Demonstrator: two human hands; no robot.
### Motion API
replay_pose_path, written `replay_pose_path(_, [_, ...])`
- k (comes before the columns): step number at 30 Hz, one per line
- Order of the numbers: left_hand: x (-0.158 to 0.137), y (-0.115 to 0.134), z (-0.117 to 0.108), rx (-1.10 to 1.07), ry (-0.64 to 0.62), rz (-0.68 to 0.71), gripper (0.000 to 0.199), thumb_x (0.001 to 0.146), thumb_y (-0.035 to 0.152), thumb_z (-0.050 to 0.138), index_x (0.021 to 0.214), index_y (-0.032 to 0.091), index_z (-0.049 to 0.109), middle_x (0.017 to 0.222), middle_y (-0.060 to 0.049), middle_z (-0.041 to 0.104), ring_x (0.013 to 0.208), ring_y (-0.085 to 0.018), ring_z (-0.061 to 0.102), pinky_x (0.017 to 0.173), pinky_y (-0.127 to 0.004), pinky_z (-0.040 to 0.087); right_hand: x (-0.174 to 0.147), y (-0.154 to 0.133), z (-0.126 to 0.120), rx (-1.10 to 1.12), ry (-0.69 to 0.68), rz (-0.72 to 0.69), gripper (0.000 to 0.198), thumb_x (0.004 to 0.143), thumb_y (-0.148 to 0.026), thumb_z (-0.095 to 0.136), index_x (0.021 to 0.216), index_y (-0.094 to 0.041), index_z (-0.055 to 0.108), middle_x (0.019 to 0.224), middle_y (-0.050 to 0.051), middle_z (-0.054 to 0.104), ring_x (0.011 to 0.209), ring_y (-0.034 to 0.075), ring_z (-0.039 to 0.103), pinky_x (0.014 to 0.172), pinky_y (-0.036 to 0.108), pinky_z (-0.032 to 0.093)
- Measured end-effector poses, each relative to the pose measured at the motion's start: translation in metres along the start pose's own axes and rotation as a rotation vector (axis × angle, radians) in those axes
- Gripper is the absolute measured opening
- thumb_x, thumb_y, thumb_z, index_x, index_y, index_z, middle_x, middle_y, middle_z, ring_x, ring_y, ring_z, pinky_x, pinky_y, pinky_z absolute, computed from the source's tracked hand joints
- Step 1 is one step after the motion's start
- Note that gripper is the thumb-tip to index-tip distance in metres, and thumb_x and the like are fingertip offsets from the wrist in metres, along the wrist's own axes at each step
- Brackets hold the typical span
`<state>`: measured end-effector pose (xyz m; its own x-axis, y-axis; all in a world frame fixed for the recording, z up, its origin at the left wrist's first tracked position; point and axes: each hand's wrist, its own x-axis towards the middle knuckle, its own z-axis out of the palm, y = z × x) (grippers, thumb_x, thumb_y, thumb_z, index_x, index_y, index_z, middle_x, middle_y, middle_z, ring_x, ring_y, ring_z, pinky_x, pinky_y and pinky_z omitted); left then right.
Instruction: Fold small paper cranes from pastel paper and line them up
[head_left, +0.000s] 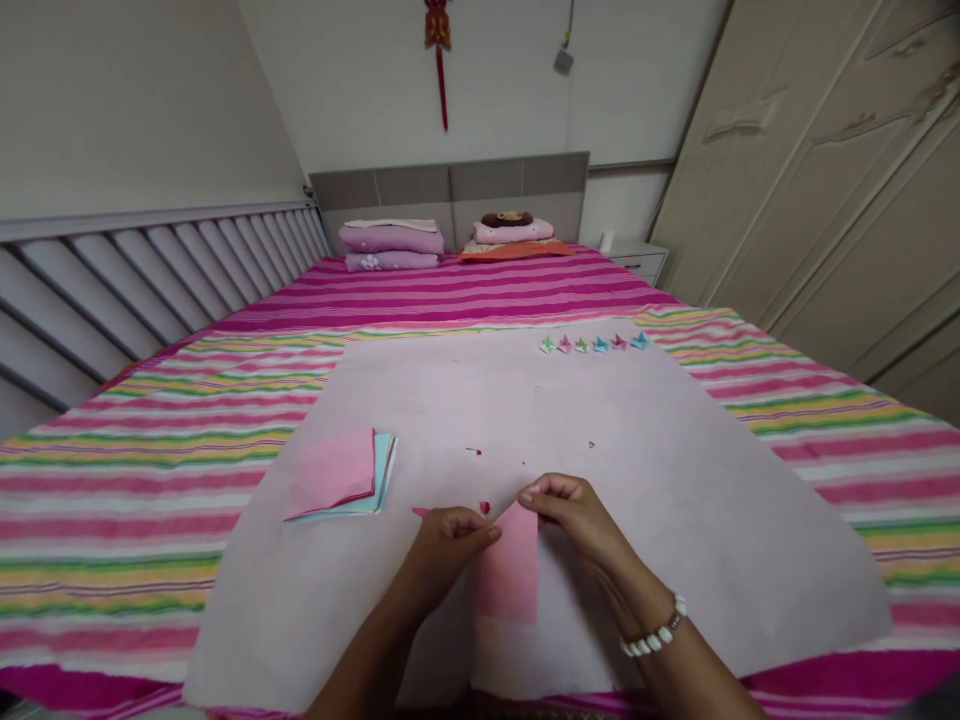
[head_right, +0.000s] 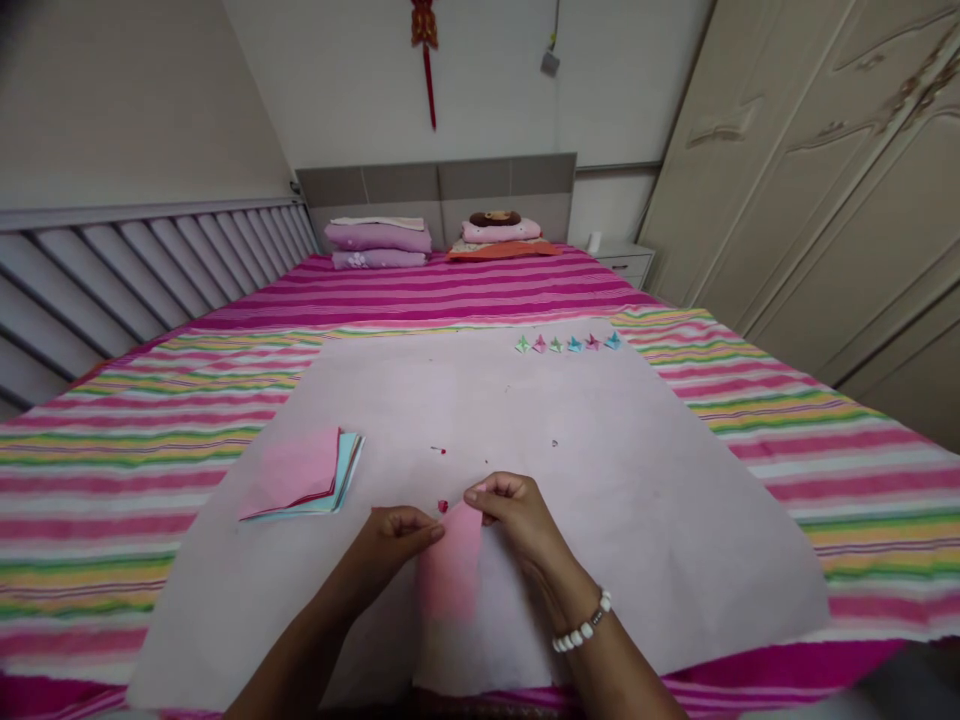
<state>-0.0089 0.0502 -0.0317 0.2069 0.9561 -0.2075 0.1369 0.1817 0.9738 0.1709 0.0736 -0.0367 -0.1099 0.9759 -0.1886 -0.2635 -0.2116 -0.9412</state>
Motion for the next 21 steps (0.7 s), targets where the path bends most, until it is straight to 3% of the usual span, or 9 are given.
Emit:
replay_pose_path(4, [0.0,0.003,0.002,-0.042,0.014,-0.008,0.022,0.065,0.033,0.071,0.056,0.014,0.067,0.051,0.002,0.057,0.052,-0.012,0.048,0.054,-0.024,0.033,0.001,-0.003,-0.001,0.002,0.027,-0.068,0.025,0.057,-0.038,0.081,0.065,-0.016,0.069,0.057,0.0,0.064,0.053,0.012,0.053,0.055,0.025,0.041])
replay_pose_path(7, [0.002,0.004,0.0,-0.142,0.134,-0.01,0.024,0.063,0.037,0.074,0.059,0.014,0.069,0.057,-0.001,0.063,0.057,-0.014,0.053,0.059,-0.025,0.039,-0.001,-0.003,-0.004,0.023,0.097,-0.139,0.037,0.061,-0.043,0.079,0.087,-0.018,0.071,0.074,0.004,0.069,0.062,0.015,0.058,0.059,0.027,0.044])
replay_pose_path(9, [0.003,0.004,-0.001,-0.229,0.222,-0.005,0.025,0.063,0.039,0.074,0.063,0.014,0.07,0.059,-0.001,0.064,0.059,-0.014,0.055,0.061,-0.025,0.041,-0.004,0.0,-0.006,0.057,0.083,-0.125,0.041,0.065,-0.048,0.074,0.092,-0.018,0.07,0.082,0.007,0.071,0.064,0.016,0.06,0.059,0.027,0.044])
replay_pose_path(12, [0.004,0.003,0.0,-0.365,0.316,-0.004,0.027,0.064,0.04,0.075,0.071,0.014,0.072,0.061,0.0,0.065,0.062,-0.013,0.056,0.065,-0.025,0.044,-0.01,0.012,-0.003,0.058,-0.057,-0.054,0.042,0.069,-0.054,0.069,0.086,-0.016,0.071,0.073,0.006,0.069,0.058,0.014,0.057,0.053,0.025,0.041])
replay_pose_path(14, [0.005,0.002,0.003,-0.415,0.34,0.004,0.029,0.063,0.041,0.075,0.07,0.014,0.071,0.061,0.001,0.064,0.062,-0.012,0.055,0.065,-0.025,0.044,-0.013,0.02,0.001,0.001,-0.149,-0.032,0.037,0.06,-0.049,0.077,0.076,-0.015,0.07,0.057,0.002,0.064,0.051,0.013,0.053,0.05,0.024,0.038])
replay_pose_path(21, [0.003,0.0,0.006,-0.342,0.335,-0.052,0.032,0.063,0.045,0.075,0.065,0.014,0.066,0.058,0.004,0.054,0.055,-0.007,0.045,0.055,-0.019,0.036,-0.014,0.024,0.009,-0.118,-0.065,-0.082,0.033,0.059,-0.043,0.079,0.054,-0.015,0.063,0.039,-0.008,0.04,0.038,0.005,0.028,0.04,0.021,0.017])
